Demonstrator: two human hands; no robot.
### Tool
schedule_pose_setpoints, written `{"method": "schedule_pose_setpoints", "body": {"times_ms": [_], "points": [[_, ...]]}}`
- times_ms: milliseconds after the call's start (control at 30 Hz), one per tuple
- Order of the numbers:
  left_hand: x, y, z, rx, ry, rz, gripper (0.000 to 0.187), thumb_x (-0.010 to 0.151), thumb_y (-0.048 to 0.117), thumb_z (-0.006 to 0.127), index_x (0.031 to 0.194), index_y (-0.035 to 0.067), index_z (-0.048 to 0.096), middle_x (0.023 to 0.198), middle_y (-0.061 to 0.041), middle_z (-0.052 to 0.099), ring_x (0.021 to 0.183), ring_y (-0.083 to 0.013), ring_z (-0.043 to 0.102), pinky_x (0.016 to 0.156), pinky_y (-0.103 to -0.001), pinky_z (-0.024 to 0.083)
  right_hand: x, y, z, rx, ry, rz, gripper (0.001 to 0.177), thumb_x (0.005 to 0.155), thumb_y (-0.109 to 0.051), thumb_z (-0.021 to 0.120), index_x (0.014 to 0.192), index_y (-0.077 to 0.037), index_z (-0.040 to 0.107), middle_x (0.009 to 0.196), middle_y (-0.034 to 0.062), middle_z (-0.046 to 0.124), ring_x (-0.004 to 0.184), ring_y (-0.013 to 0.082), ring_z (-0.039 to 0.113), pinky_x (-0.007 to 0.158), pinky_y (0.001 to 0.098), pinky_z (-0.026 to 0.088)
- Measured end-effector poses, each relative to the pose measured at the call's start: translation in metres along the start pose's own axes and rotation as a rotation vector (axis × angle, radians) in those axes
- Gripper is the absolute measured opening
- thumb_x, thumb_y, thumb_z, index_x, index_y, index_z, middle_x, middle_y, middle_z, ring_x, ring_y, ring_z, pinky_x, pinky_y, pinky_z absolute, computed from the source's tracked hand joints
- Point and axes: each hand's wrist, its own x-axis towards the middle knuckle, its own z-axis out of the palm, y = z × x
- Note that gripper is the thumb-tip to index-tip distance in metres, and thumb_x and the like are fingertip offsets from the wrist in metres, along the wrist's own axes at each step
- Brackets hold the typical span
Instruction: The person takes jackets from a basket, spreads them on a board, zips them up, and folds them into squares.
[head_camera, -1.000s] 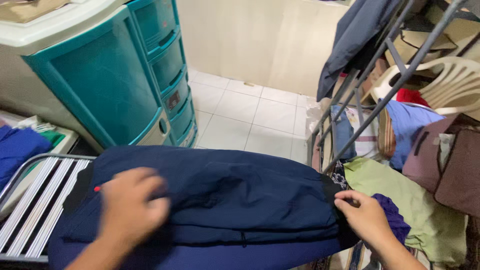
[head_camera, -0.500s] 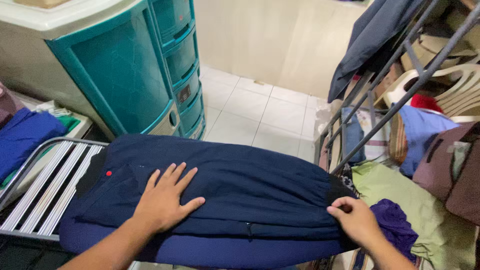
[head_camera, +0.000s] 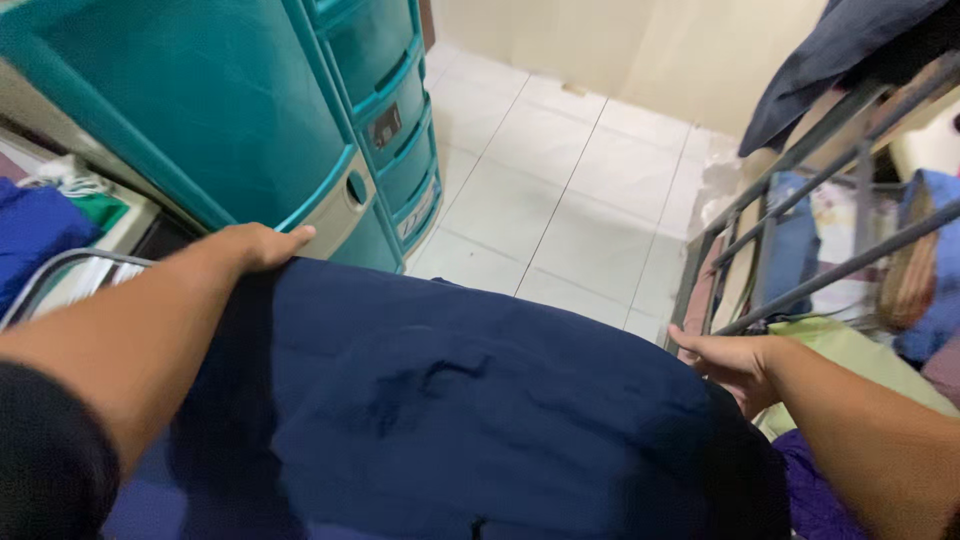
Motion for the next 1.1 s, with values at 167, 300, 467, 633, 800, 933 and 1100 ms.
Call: {"method": "schedule_pose_setpoints", "body": {"times_ms": [167,300,467,633,800,933,1100], "points": [[0.056,0.026,0.022,0.281,-0.315,0.046,0.087,0.089,0.070,0.060,0.158,0.021,0.039,0.171,-0.016,0.018,0.159,-0.0376,0.012,0.124,-0.060,0.020,0.069,-0.018,0.001,0.326,-0.364,-0.220,0.064,0.092,-0.045,0.063,0.133,0.005,0.066,0.127,0.0252,0.073,0.105,0.0295,0.071,0.094,0.0438,0.056],[0.058,0.036,0.021,0.194,-0.277,0.251,0.054,0.088,0.039,0.067,0.139,0.022,0.069,0.160,-0.012,0.044,0.148,-0.0360,0.037,0.122,-0.052,0.030,0.091,-0.022,-0.010,0.345,-0.434,-0.342,0.047,0.088,-0.029,0.072,0.123,0.003,0.069,0.118,0.0229,0.074,0.103,0.0274,0.070,0.093,0.0419,0.057],[0.051,0.019,-0.010,-0.544,0.004,0.370,0.042,0.081,0.016,0.083,0.123,0.012,0.077,0.119,-0.014,0.074,0.109,-0.0258,0.066,0.102,-0.041,0.049,0.026,-0.039,-0.026,-0.477,0.298,-0.687,0.035,0.083,-0.023,0.078,0.115,-0.009,0.079,0.114,0.0093,0.079,0.108,0.0235,0.072,0.099,0.0340,0.051],[-0.029,-0.007,-0.079,-0.815,0.085,0.651,0.036,0.082,0.019,0.079,0.117,0.013,0.071,0.103,-0.003,0.073,0.097,-0.0133,0.065,0.088,-0.030,0.049,-0.085,-0.002,-0.029,-0.537,0.756,-1.147,0.027,0.078,-0.021,0.077,0.100,-0.005,0.074,0.100,0.0103,0.073,0.098,0.0243,0.072,0.089,0.0352,0.054],[-0.134,-0.113,-0.063,-0.689,0.365,0.622,0.025,0.089,0.019,0.082,0.099,0.001,0.067,0.090,-0.008,0.069,0.085,-0.0165,0.062,0.078,-0.033,0.049,-0.112,0.119,0.045,-0.509,1.294,-1.270,0.024,0.069,-0.011,0.071,0.093,-0.012,0.072,0.098,0.0090,0.066,0.099,0.0278,0.067,0.091,0.0401,0.053],[-0.156,-0.151,0.049,-0.621,0.248,0.516,0.035,0.081,0.022,0.083,0.113,0.011,0.072,0.096,-0.009,0.075,0.088,-0.0213,0.067,0.077,-0.038,0.051,-0.048,0.187,0.121,-0.757,1.328,-0.876,0.040,0.061,-0.020,0.072,0.092,-0.043,0.082,0.107,-0.0066,0.073,0.100,0.0220,0.070,0.088,0.0389,0.056],[-0.167,-0.139,0.100,-0.310,0.551,0.580,0.055,0.078,0.042,0.075,0.127,0.018,0.068,0.108,-0.006,0.072,0.105,-0.0284,0.067,0.095,-0.042,0.047,-0.049,0.177,0.134,-0.582,1.335,-0.680,0.024,0.069,-0.029,0.069,0.086,-0.035,0.086,0.110,-0.0006,0.074,0.108,0.0249,0.072,0.099,0.0446,0.056]]}}
